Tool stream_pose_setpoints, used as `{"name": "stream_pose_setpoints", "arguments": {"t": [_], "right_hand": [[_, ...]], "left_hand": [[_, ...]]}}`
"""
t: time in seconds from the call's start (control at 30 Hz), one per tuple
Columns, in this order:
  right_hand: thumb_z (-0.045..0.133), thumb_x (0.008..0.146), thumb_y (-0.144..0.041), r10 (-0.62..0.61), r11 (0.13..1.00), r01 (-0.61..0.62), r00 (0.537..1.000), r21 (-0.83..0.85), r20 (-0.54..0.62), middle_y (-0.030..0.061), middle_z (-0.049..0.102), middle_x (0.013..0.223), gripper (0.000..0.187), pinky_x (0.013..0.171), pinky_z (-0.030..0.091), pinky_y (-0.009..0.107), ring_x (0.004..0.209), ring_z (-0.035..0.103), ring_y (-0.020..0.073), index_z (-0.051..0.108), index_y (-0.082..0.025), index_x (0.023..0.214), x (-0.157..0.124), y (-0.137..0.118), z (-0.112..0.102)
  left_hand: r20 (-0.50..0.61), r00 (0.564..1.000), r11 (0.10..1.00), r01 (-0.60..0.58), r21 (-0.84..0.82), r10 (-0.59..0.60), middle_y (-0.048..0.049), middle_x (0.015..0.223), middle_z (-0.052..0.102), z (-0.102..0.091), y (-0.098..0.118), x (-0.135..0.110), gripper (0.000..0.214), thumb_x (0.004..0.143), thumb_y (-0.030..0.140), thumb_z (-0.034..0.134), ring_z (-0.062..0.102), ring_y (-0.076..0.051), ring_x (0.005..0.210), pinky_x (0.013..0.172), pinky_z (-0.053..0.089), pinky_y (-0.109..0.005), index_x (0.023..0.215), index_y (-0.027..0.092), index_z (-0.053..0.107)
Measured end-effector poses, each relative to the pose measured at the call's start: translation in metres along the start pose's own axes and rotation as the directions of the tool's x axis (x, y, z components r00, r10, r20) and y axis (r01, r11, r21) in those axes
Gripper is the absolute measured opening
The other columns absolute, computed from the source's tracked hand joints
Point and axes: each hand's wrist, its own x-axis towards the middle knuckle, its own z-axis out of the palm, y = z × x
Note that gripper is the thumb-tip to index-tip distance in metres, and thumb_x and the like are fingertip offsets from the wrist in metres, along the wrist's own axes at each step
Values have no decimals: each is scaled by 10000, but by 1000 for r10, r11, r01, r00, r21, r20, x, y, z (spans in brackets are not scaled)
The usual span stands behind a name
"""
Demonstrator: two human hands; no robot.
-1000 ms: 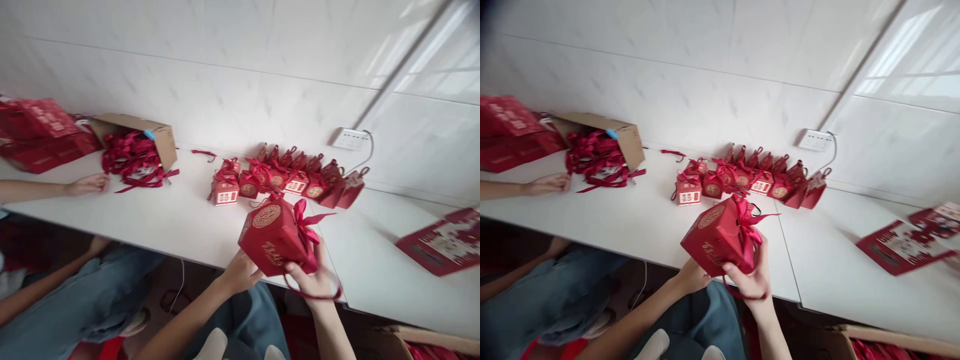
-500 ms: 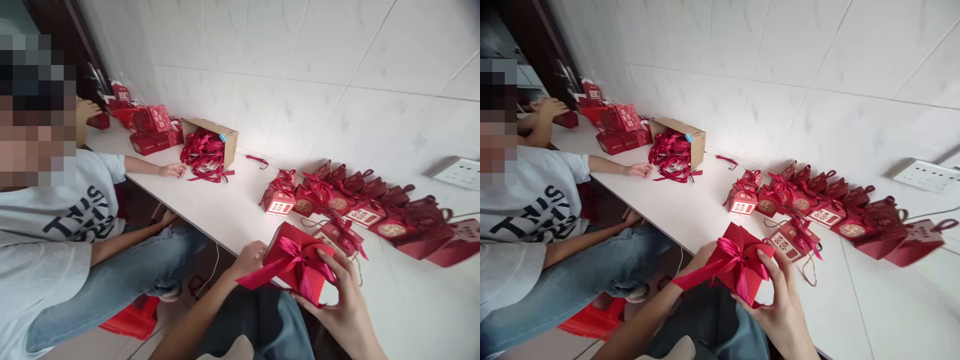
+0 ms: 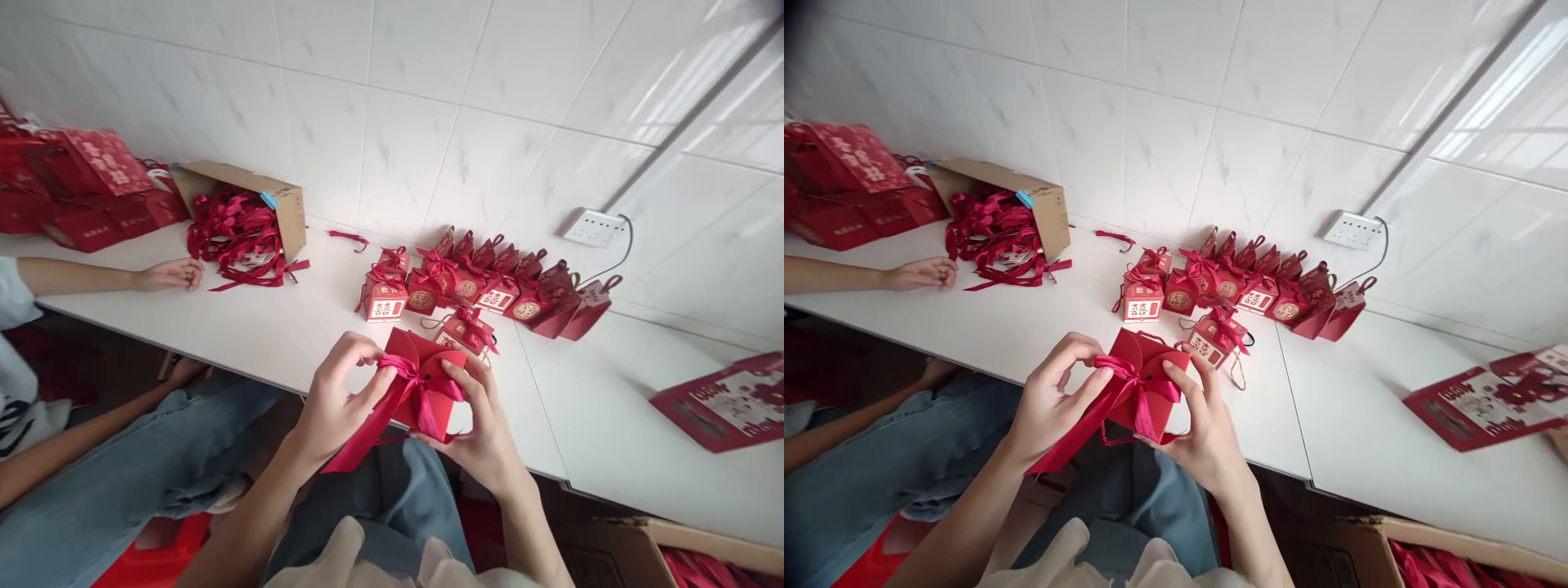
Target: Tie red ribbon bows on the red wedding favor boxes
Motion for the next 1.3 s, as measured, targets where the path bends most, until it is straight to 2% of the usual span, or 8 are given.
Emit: {"name": "stream_pose_setpoints", "arguments": {"t": [0.1, 0.2, 0.37, 0.57, 0.83, 1.3], "right_hand": [[750, 719, -356, -106, 983, 102, 994, -152, -18, 149, 378, 1331, 737, 953, 465, 528, 1267, 412, 331, 375, -285, 1350, -4, 3, -7], [717, 753, -363, -179, 968, 163, 982, -190, -69, 161, 361, 1332, 741, 937, 475, 519, 1270, 404, 334, 324, -275, 1376, -7, 6, -15], [714, 761, -302, -201, 972, 177, 967, -154, -154, 153, 338, 1367, 725, 973, 431, 542, 1306, 355, 340, 331, -282, 1376, -13, 8, -28], [729, 745, -244, -168, 982, 146, 966, -119, -199, 151, 324, 1382, 744, 977, 423, 552, 1326, 327, 342, 339, -289, 1377, -24, 10, -45], [733, 743, -212, -128, 989, 108, 966, -98, -224, 130, 303, 1407, 764, 983, 436, 534, 1360, 276, 339, 333, -313, 1386, -37, 14, -65], [729, 749, -216, -106, 993, 88, 961, -81, -255, 131, 313, 1411, 745, 969, 451, 537, 1359, 281, 340, 343, -316, 1379, -43, 23, -78]], "left_hand": [[-4, 981, 981, -194, -15, 194, -10, 760, 533, 12, 11, -2, 73, 842, 105, 546, 527, -117, 734, 662, 445, -239, 818, 173, 535], [34, 927, 926, -375, 49, 374, -3, 702, 531, 24, 23, -6, 108, 794, 66, 583, 500, -124, 680, 664, 440, -288, 828, 167, 565], [72, 858, 850, -514, 119, 509, 7, 643, 532, 38, 37, -7, 69, 808, 98, 567, 475, -131, 664, 742, 421, -369, 833, 151, 605], [133, 830, 829, -553, 82, 541, 9, 626, 549, 50, 47, -2, 74, 830, 119, 557, 475, -132, 671, 759, 402, -382, 845, 149, 623], [181, 816, 828, -561, 18, 549, 14, 605, 566, 66, 61, 3, 102, 874, 158, 527, 482, -128, 671, 762, 393, -369, 849, 148, 626], [213, 800, 817, -577, 18, 560, 17, 601, 575, 82, 68, 8, 71, 830, 128, 559, 487, -132, 661, 745, 412, -374, 857, 149, 621]]}}
